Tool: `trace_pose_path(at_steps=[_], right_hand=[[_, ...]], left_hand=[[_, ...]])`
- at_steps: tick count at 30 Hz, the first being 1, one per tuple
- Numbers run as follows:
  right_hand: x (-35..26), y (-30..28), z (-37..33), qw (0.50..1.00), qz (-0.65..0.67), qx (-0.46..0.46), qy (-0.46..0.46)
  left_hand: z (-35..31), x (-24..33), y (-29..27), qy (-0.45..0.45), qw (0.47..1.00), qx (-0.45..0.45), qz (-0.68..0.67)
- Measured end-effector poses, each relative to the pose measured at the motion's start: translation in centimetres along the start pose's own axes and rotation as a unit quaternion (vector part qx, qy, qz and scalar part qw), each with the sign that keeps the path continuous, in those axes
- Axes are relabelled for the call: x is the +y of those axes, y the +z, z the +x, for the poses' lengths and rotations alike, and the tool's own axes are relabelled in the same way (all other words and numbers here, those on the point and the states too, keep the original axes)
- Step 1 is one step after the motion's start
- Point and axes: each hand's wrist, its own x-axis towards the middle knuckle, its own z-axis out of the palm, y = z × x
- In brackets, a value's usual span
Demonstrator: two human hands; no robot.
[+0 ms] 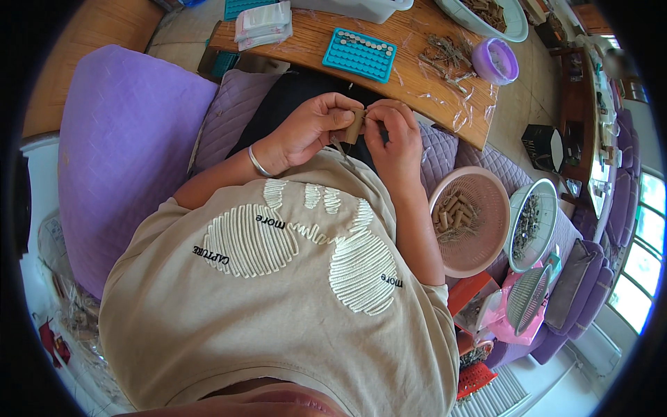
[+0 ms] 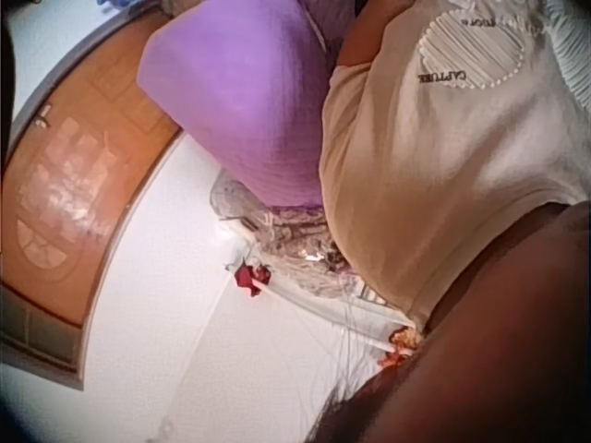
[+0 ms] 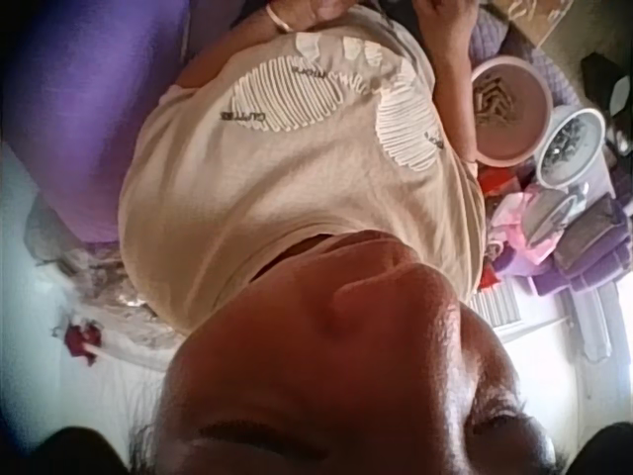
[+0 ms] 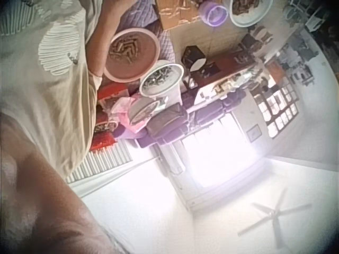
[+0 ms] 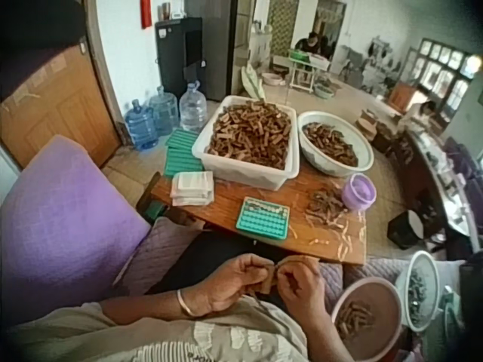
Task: The person assembles small objects by hand, inserting a small component into a wooden block and securing it.
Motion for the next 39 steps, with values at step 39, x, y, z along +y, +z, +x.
trace_pose_path(at_steps=[39], right_hand=[[7.3,-12.2,-1.8,0.94,-0.235,0.046,0.243]], left_hand=[[21.7,24.1,-2.6,0.144,0.354,0.247,0.891]])
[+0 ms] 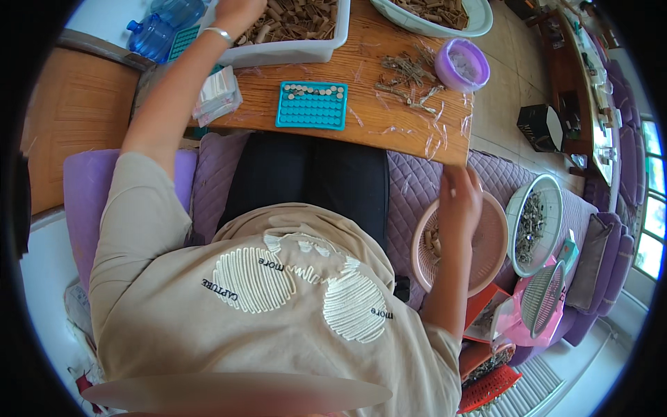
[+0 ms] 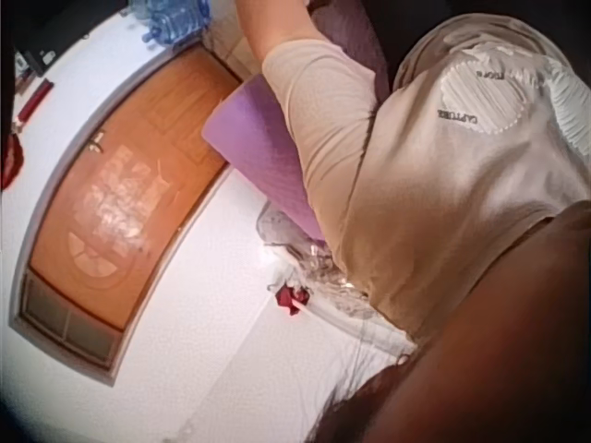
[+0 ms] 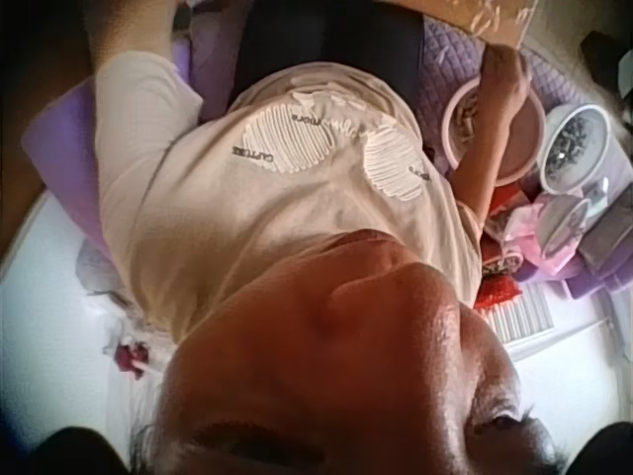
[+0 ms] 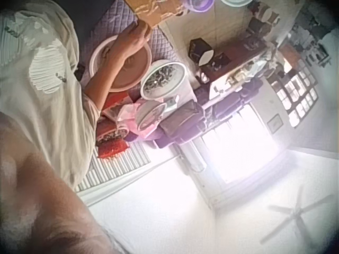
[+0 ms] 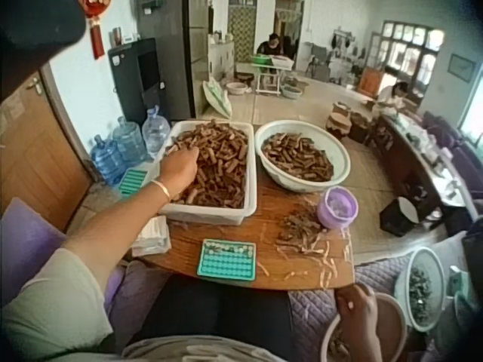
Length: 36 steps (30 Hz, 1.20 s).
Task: The person assembles small objects by hand, inserting a small component into a wooden block and securing it.
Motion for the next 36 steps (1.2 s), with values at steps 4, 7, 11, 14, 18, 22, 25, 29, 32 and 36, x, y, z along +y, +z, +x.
trace_pose_path(at_steps=[4,7,11,14,18,22,25,29,32,36], right_hand=[[-0.6,4.8,6.9,0.992,-0.057,0.054,-0.103],[0.5,7.6,9.9,0.991,-0.093,0.039,-0.093],[2.0,8.6,11.9,0.988,-0.114,0.002,-0.104],[0.3,5.5,11.9,0.993,0.064,0.062,-0.075],[-1.8,3.1,10.5,0.927,0.37,0.056,0.014],[-4.5,2.5,5.7,0.81,0.585,-0.014,0.03],[-6.7,3.6,1.1,0.76,0.649,-0.037,0.031],[-8.5,5.1,-4.2,0.763,0.639,-0.094,0.008],[-7.9,5.3,-5.9,0.802,0.582,-0.132,-0.011],[-8.9,5.5,-6.3,0.858,0.507,-0.07,0.038]], left_hand=[[-6.2,0.0,-4.7,0.13,0.986,0.024,-0.105],[-14.2,-0.2,-5.0,0.205,0.954,-0.088,-0.201],[-24.7,0.3,-3.1,0.29,0.849,-0.291,-0.332],[-28.9,2.2,-2.0,0.272,0.806,-0.376,-0.367],[-30.5,3.9,0.0,0.27,0.809,-0.335,-0.401],[-29.9,6.2,0.7,0.137,0.77,-0.305,-0.544],[-28.5,8.9,-0.1,-0.007,0.624,-0.264,-0.736],[-26.9,11.1,0.4,-0.038,0.457,-0.332,-0.824],[-27.3,11.7,0.8,-0.032,0.471,-0.34,-0.813],[-28.1,12.1,0.3,-0.032,0.574,-0.303,-0.76]])
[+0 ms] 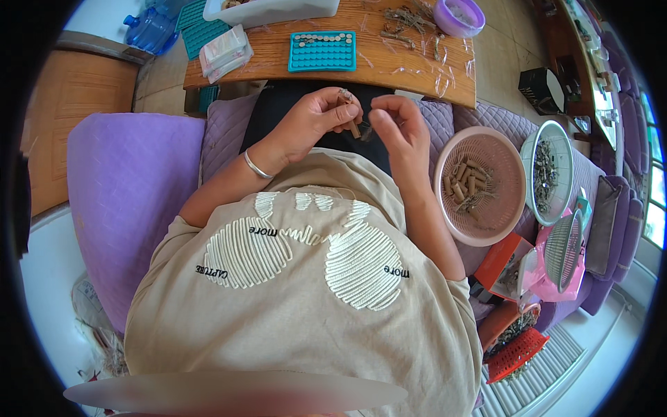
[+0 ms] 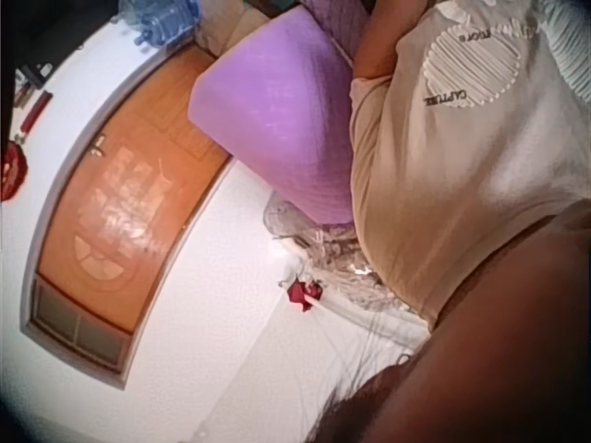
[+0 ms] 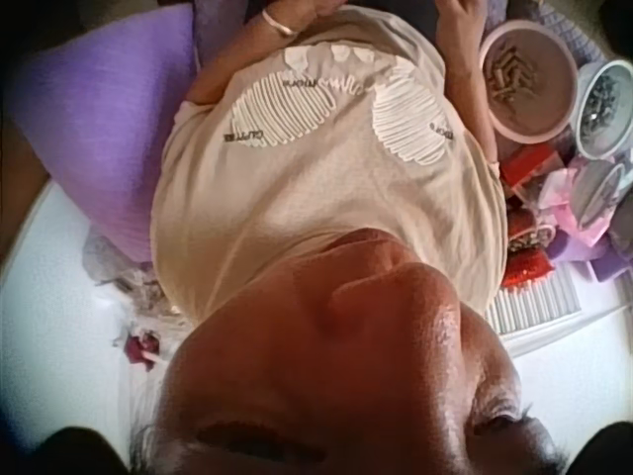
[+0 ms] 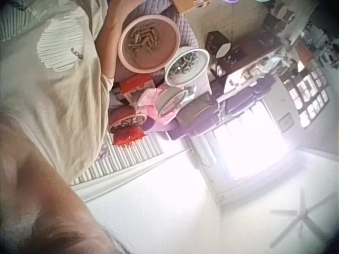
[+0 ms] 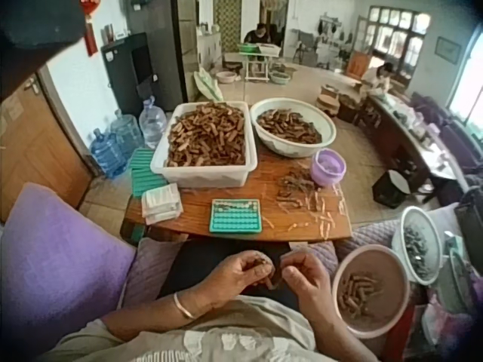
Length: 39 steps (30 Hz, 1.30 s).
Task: The person assembles small objects by hand, inserting a small component into a wooden block and securing it.
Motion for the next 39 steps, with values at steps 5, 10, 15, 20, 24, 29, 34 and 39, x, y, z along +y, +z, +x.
trace_pose_path(at_steps=[5,10,15,20,24,29,34,39], right_hand=[[0.9,1.9,0.3,0.999,-0.015,-0.023,-0.038],[2.0,2.1,0.7,0.997,-0.052,0.023,-0.055],[1.5,1.8,0.1,0.999,-0.045,-0.022,-0.013],[0.1,2.0,-0.2,0.95,-0.295,-0.041,-0.094],[0.7,2.3,-0.7,0.966,-0.25,0.027,-0.058],[1.4,1.9,-0.5,0.97,-0.227,0.01,-0.09],[1.3,1.8,-0.8,0.983,-0.177,0.027,-0.049],[1.3,0.8,-0.8,0.994,0.046,0.013,0.094]], left_hand=[[-0.9,0.6,0.7,0.059,0.967,0.022,0.248],[-1.9,0.6,0.6,0.087,0.938,0.062,0.329],[-2.2,1.4,-0.2,0.137,0.94,0.107,0.294],[-1.7,0.8,-0.5,0.177,0.927,0.096,0.316],[-1.8,0.9,-0.6,0.145,0.933,0.066,0.322],[-1.5,-0.5,-1.1,0.113,0.971,0.051,0.204],[-1.2,-0.8,-0.5,0.115,0.977,0.074,0.163],[-1.3,-0.4,0.0,0.127,0.961,0.071,0.236]])
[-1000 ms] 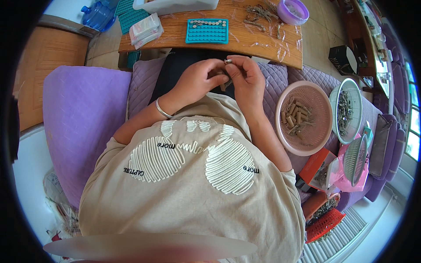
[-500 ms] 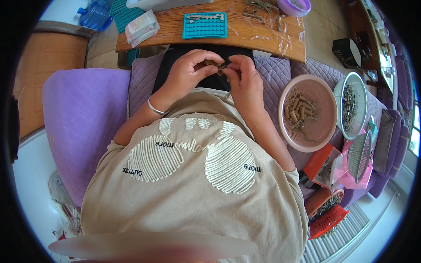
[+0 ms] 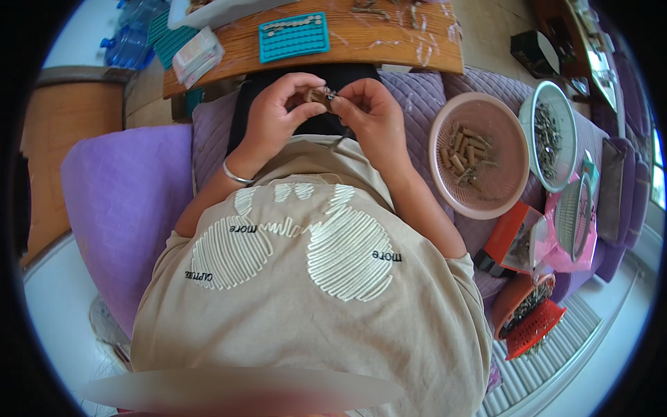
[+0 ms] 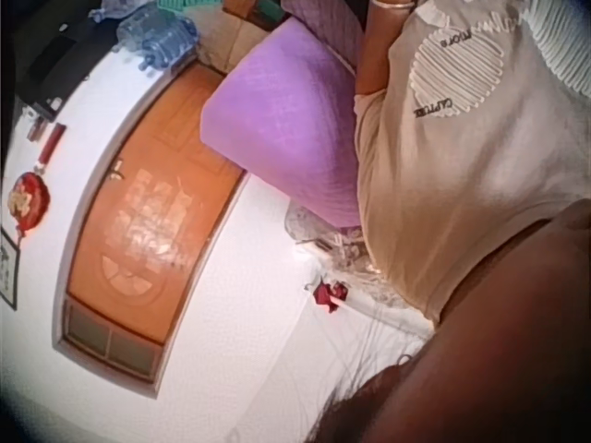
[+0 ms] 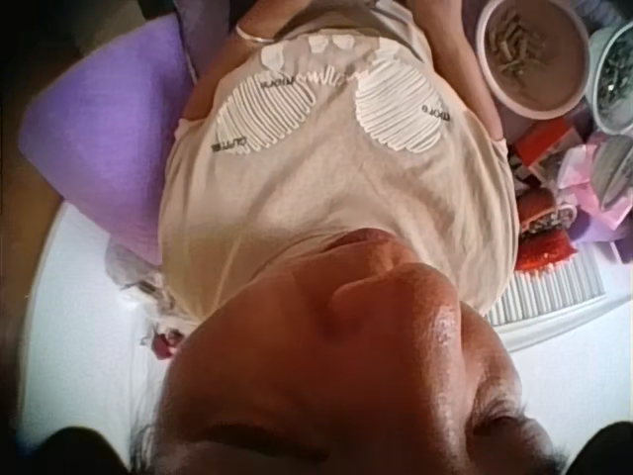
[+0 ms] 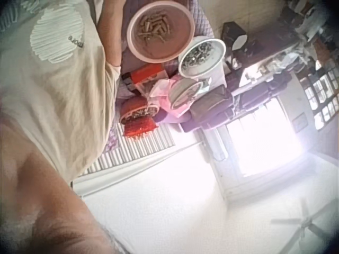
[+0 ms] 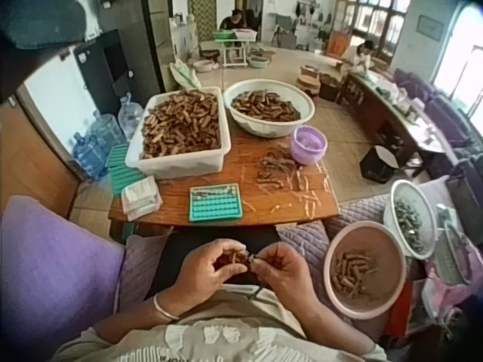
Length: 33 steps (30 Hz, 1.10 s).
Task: The person assembles small objects by hand, inserting a small component into a wooden block and securing it.
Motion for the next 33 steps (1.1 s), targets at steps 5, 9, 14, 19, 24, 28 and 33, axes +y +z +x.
trace_pose_path(at_steps=[5,9,14,19,24,28,33], right_hand=[[-0.2,-0.1,0.0,0.997,0.014,-0.056,0.049],[-0.2,0.1,0.0,0.995,0.007,-0.08,0.059],[0.1,0.2,0.1,0.993,-0.045,-0.094,0.051],[0.0,0.9,-0.5,0.95,-0.278,-0.05,-0.135],[-1.2,1.8,-1.1,0.945,-0.288,-0.043,-0.147],[-1.3,1.9,-1.2,0.936,-0.312,-0.054,-0.153],[-0.9,1.7,-1.0,0.906,-0.363,-0.058,-0.209]], left_hand=[[0.0,0.2,-0.6,0.043,0.996,-0.008,0.083],[-0.1,0.6,-1.1,0.057,0.988,-0.033,0.143],[0.1,0.3,-1.6,0.082,0.98,-0.065,0.168],[-0.1,-0.1,-1.5,0.044,0.993,-0.053,0.095],[-0.2,-0.5,-1.2,-0.05,0.994,-0.052,-0.085],[-0.5,-0.7,-0.8,-0.059,0.987,-0.052,-0.141],[-0.8,-0.3,-1.0,-0.092,0.989,-0.03,-0.11]])
